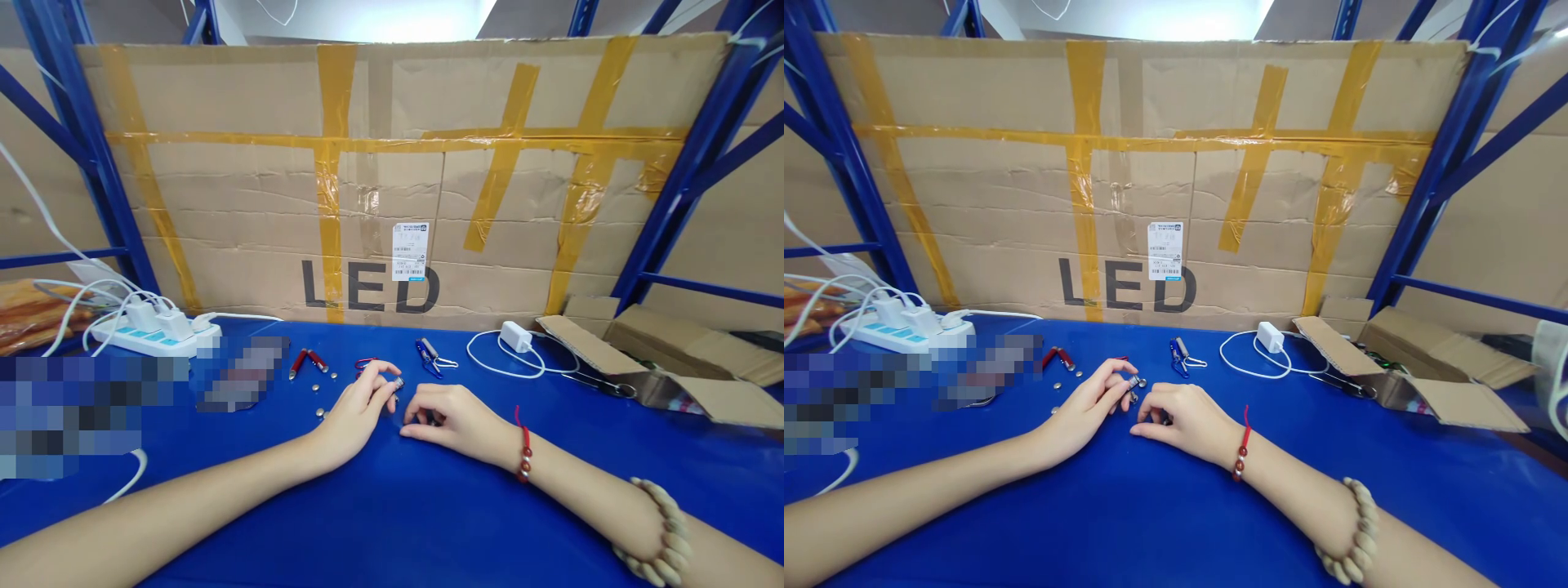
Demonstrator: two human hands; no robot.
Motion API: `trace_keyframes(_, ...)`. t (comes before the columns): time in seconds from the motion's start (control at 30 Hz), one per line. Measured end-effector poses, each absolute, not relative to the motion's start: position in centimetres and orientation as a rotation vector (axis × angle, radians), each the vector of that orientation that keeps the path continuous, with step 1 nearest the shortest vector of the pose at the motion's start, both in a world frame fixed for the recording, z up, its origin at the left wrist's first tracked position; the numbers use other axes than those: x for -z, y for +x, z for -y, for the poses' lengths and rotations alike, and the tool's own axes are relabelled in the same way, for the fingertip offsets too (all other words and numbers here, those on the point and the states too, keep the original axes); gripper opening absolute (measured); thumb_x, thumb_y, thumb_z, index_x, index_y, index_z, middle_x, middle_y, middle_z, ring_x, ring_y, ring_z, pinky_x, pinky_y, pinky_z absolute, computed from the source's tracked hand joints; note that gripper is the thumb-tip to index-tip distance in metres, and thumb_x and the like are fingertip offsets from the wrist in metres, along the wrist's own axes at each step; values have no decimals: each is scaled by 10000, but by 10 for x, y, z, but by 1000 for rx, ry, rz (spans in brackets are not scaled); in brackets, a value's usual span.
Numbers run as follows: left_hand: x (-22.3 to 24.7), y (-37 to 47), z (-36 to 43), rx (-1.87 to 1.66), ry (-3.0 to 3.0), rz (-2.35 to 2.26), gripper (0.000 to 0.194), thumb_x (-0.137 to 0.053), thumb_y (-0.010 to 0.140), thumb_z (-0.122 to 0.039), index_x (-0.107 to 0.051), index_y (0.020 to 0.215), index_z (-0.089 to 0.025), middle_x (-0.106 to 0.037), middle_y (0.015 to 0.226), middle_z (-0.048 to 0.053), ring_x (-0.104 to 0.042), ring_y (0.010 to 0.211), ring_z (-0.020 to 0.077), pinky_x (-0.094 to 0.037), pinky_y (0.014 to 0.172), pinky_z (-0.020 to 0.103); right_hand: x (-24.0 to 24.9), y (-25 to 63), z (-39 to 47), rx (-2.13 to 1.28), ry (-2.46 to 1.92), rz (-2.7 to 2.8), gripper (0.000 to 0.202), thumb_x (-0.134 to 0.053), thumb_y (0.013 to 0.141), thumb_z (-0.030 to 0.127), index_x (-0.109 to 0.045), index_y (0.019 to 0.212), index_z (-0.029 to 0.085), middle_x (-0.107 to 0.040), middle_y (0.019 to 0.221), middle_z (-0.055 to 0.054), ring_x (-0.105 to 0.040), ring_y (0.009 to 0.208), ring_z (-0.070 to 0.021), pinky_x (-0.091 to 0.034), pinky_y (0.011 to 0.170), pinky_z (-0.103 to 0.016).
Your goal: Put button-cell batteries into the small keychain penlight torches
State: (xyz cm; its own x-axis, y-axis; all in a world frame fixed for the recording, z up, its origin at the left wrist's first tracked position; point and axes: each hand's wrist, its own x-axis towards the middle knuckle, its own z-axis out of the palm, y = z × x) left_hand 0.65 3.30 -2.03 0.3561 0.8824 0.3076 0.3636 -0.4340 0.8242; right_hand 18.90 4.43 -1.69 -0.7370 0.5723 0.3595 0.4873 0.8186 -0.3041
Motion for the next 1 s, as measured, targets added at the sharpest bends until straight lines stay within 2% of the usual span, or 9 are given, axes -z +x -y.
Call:
trace_keyframes(0.27,20,6,-33,-1020,1982,-1076,228,-334,866,-321,-415,1044,-203,-507,683,-37,-475,682,117,-354,720,260,19,187,-46,-393,-756,2433,217,-580,751,387,-625,779,176,-567,772,-18,-501,584,-76,-433,573,-192)
trace_keyframes(0.43,19,6,-32,-1020,1983,-1080,234,-348,861,-317,-415,1055,-205,-499,677,-41,-476,679,117,-353,704,254,21,187,-47,-465,-703,2359,153,-591,757,311,-626,816,174,-571,853,-29,-527,609,-72,-457,587,-193)
trace_keyframes(0.67,17,8,-30,-990,1985,-1111,217,-358,857,-303,-433,1029,-195,-488,683,-36,-476,680,116,-357,682,243,21,187,-46,-418,-675,2356,82,-565,773,207,-620,828,179,-583,884,-34,-561,720,-100,-472,666,-218)
trace_keyframes(1.0,19,7,-32,-1001,2004,-1096,219,-358,859,-309,-437,1028,-194,-500,679,-33,-480,678,118,-366,676,244,21,188,-45,-327,-671,2419,127,-487,819,187,-606,863,199,-576,944,-37,-573,808,-114,-468,734,-234)
